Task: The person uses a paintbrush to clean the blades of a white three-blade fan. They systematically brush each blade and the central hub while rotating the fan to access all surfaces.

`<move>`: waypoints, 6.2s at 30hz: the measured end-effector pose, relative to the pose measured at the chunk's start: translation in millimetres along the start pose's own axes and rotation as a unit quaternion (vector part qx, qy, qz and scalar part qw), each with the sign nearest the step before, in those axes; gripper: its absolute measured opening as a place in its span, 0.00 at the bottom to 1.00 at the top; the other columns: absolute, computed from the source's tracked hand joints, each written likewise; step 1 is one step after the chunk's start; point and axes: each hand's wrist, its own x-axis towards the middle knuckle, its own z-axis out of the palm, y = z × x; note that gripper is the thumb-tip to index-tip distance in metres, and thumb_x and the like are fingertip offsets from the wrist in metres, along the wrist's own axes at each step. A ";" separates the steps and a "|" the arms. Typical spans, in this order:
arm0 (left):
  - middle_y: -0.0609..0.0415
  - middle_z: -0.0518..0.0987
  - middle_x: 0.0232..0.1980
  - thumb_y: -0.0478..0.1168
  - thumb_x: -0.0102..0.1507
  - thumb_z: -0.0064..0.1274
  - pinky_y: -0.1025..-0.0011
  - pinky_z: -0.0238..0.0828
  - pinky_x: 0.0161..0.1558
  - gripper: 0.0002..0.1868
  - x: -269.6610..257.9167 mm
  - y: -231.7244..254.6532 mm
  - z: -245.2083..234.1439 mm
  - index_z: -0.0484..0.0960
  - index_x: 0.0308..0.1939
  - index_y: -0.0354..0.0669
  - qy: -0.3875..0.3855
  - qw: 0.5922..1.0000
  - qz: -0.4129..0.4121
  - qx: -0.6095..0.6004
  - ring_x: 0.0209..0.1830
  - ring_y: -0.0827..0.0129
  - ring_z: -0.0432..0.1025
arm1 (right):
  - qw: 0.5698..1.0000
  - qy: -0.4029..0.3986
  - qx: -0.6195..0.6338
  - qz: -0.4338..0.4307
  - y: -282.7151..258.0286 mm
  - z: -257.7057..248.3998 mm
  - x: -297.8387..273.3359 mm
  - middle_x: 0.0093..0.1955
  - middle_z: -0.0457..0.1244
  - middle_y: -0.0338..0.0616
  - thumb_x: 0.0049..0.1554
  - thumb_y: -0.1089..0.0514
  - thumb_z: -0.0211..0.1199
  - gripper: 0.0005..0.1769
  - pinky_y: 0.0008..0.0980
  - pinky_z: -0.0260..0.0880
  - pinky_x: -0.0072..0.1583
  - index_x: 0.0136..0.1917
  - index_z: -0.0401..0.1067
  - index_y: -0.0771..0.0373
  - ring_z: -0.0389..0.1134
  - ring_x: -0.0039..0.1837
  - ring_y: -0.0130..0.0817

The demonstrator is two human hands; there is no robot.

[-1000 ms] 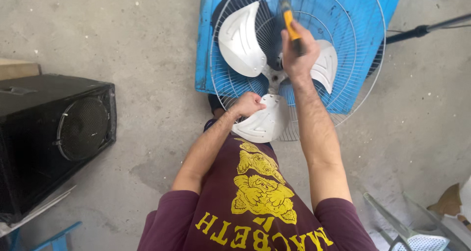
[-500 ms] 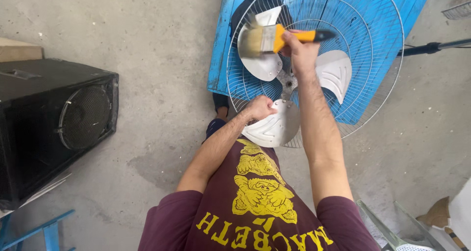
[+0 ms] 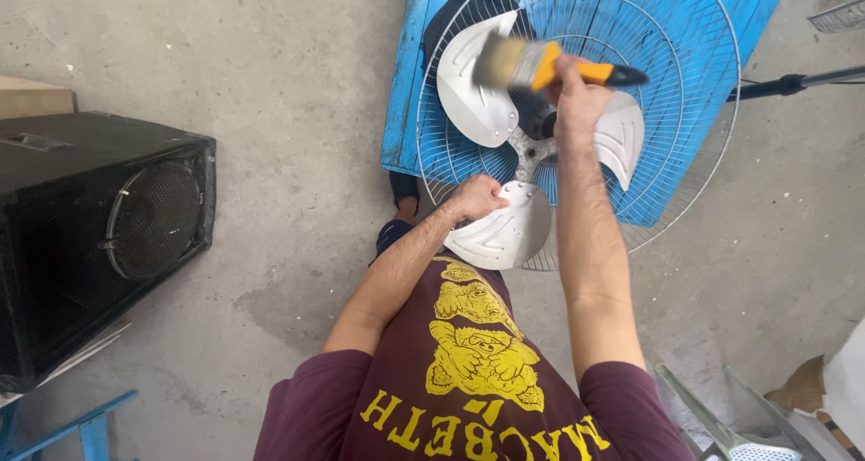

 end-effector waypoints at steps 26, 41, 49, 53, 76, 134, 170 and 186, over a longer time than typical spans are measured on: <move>0.49 0.81 0.27 0.50 0.55 0.66 0.63 0.73 0.34 0.17 0.8 -16.2 2.0 0.84 0.28 0.39 0.024 0.999 0.005 -0.025 0.27 0.65 0.75 | 0.959 -0.213 -0.164 -0.085 -77.3 -123.8 -92.5 0.49 0.71 0.46 0.58 0.61 0.73 0.14 0.29 0.76 0.52 0.54 0.76 0.70 0.73 0.49 0.30; 0.65 0.76 0.28 0.37 0.64 0.62 0.82 0.61 0.26 0.08 -51.2 53.5 -2.7 0.79 0.32 0.42 -0.057 0.923 0.072 -0.375 0.25 0.85 0.65 | 0.945 0.089 -0.100 -0.298 -89.0 -309.0 -146.6 0.63 0.66 0.51 0.67 0.66 0.71 0.17 0.35 0.74 0.67 0.66 0.70 0.70 0.70 0.63 0.36; 0.61 0.72 0.23 0.40 0.65 0.64 0.75 0.57 0.25 0.14 -44.7 131.8 -32.3 0.78 0.29 0.39 0.169 0.958 0.198 -0.119 0.23 0.79 0.61 | 0.947 0.176 -0.026 -0.268 -114.8 -368.2 -201.7 0.62 0.67 0.54 0.69 0.58 0.67 0.21 0.37 0.81 0.60 0.69 0.67 0.72 0.74 0.60 0.40; 0.48 0.81 0.27 0.44 0.63 0.61 0.60 0.72 0.29 0.09 -39.0 171.3 -81.9 0.84 0.35 0.42 0.313 0.887 0.294 0.168 0.26 0.55 0.77 | 0.946 0.198 -0.004 -0.258 -101.8 -385.8 -207.9 0.61 0.67 0.53 0.66 0.59 0.68 0.22 0.36 0.81 0.59 0.67 0.66 0.73 0.74 0.58 0.39; 0.42 0.83 0.47 0.56 0.66 0.58 0.44 0.66 0.57 0.24 -46.6 103.8 -41.2 0.84 0.49 0.38 0.195 0.886 0.035 0.419 0.45 0.48 0.78 | 0.930 0.253 -0.048 -0.262 -70.1 -428.2 -236.7 0.60 0.67 0.52 0.67 0.61 0.68 0.20 0.35 0.79 0.60 0.67 0.68 0.73 0.73 0.58 0.36; 0.42 0.83 0.48 0.30 0.54 0.69 0.68 0.79 0.50 0.25 -39.4 -60.4 -36.8 0.76 0.52 0.23 0.343 0.897 -0.028 -0.279 0.47 0.63 0.81 | 0.865 0.010 -0.459 -0.202 -25.6 -140.6 -168.3 0.43 0.71 0.49 0.61 0.58 0.73 0.09 0.34 0.73 0.48 0.53 0.79 0.63 0.73 0.43 0.36; 0.45 0.83 0.50 0.31 0.56 0.71 0.68 0.77 0.54 0.25 -46.8 -52.0 -32.6 0.77 0.53 0.24 0.347 0.897 0.002 -0.273 0.50 0.64 0.79 | 0.967 0.188 -0.127 -0.113 -18.3 -259.5 -160.3 0.41 0.68 0.48 0.58 0.65 0.70 0.11 0.31 0.74 0.38 0.48 0.68 0.66 0.72 0.37 0.35; 0.45 0.81 0.51 0.26 0.56 0.69 0.70 0.79 0.49 0.26 -53.3 -29.8 -22.7 0.75 0.55 0.24 0.367 0.883 -0.020 -0.292 0.49 0.65 0.78 | 0.977 0.140 -0.046 -0.157 8.9 -300.6 -178.8 0.47 0.66 0.49 0.65 0.67 0.64 0.10 0.31 0.76 0.46 0.55 0.64 0.68 0.72 0.42 0.35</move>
